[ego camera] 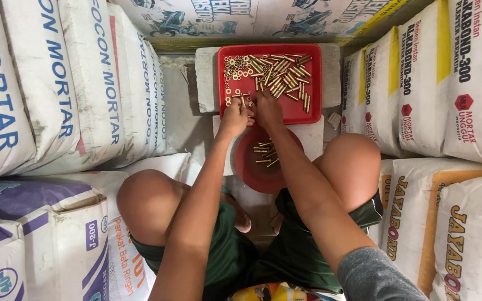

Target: Assembling small brass hardware components by hand by placing a ring onto a casing.

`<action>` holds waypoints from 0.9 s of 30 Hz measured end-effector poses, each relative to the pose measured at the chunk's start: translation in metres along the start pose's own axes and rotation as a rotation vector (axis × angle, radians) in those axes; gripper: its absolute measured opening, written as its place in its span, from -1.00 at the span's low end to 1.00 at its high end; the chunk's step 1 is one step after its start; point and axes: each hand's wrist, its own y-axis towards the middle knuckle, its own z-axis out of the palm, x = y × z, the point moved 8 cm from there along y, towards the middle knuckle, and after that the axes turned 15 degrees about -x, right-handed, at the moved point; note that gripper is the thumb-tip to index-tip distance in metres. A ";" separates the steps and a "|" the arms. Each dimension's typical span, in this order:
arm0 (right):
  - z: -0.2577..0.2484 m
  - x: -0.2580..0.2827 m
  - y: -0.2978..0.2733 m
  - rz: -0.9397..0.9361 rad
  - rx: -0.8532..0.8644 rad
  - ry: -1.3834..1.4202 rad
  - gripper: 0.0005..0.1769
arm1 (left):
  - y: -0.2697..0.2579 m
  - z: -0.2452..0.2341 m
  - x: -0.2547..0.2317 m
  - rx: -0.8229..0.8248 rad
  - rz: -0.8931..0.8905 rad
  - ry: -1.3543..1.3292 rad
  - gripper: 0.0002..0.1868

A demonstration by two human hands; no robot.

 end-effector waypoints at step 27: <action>-0.034 -0.033 0.003 0.377 -0.143 0.672 -0.88 | 0.048 0.003 0.071 -0.225 -0.126 -0.151 -0.70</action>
